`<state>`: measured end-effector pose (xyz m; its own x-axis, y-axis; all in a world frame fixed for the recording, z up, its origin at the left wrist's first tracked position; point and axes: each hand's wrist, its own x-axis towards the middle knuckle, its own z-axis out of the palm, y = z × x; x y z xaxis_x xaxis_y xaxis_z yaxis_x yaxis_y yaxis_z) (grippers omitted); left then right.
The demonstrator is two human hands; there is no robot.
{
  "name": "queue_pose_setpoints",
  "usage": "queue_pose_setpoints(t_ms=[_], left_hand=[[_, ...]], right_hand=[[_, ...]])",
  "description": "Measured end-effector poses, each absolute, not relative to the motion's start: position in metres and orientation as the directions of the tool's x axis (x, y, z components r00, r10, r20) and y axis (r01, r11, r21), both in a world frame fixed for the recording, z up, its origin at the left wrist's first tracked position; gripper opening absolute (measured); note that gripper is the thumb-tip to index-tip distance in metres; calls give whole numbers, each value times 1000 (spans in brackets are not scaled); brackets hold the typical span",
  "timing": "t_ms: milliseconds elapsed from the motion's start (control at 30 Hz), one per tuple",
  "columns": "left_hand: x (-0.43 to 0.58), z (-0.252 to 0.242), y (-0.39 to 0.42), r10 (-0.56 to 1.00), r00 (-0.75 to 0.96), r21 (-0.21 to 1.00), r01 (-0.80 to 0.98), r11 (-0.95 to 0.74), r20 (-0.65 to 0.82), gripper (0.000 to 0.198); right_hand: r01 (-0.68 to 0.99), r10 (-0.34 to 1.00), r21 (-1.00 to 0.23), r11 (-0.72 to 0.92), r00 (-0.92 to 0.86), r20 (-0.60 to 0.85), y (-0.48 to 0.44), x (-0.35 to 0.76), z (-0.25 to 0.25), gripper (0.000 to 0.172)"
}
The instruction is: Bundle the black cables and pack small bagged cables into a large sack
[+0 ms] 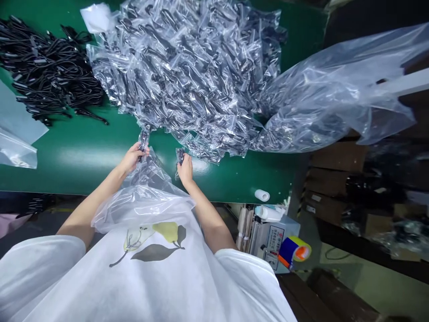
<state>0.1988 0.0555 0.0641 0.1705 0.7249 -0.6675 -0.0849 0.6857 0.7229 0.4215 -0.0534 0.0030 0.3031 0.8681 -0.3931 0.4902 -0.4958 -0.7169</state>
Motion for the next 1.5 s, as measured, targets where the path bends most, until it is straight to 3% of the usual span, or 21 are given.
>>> queue_pose_setpoints(t_ms=[100, 233, 367, 467, 567, 700, 800, 933, 1033, 1133, 1267, 1367, 1500], left_hand=[[215, 65, 38, 670, 211, 672, -71, 737, -712, 26], [248, 68, 12, 618, 297, 629, -70, 774, -728, 40], [264, 70, 4, 631, 305, 645, -70, 761, -713, 54], [258, 68, 7, 634, 280, 657, -17, 754, -721, 51], [253, 66, 12, 638, 283, 679, 66, 732, -716, 52], [259, 66, 17, 646, 312, 712, 190, 676, -697, 45], [269, 68, 19, 688, 333, 764, 259, 590, -644, 45], [276, 68, 18, 675, 395, 782, 329, 530, -623, 66], [275, 64, 14, 657, 371, 754, 348, 556, -656, 73], [269, 62, 11, 631, 316, 705, 318, 634, -709, 62], [261, 63, 13, 516, 295, 584, 229, 779, -804, 44], [261, 64, 18, 433, 319, 494, 143, 857, -843, 38], [266, 66, 20, 348, 359, 395, 62, 917, -866, 32]], right_hand=[[391, 860, -772, -502, 319, -398, -41, 412, 6, 42], [328, 898, -854, -404, 318, -303, -37, 392, 25, 38], [357, 945, -885, -299, 242, -222, -43, 390, 43, 19], [454, 947, -836, -309, 229, -226, -44, 427, 43, 29], [581, 916, -713, -394, 317, -248, -43, 481, 35, 37], [699, 916, -592, -401, 289, -280, -43, 518, 30, 37], [748, 949, -594, -296, 159, -272, -45, 502, 37, 38], [738, 965, -661, -132, -57, -257, -51, 461, 54, 31], [728, 965, -675, -120, -75, -252, -53, 457, 56, 42], [748, 955, -612, -256, 99, -279, -56, 488, 47, 60], [755, 900, -501, -424, 287, -328, -63, 536, 30, 46], [770, 923, -530, -356, 199, -330, -64, 541, 32, 39], [745, 971, -651, -147, -15, -237, -53, 499, 50, 30]])
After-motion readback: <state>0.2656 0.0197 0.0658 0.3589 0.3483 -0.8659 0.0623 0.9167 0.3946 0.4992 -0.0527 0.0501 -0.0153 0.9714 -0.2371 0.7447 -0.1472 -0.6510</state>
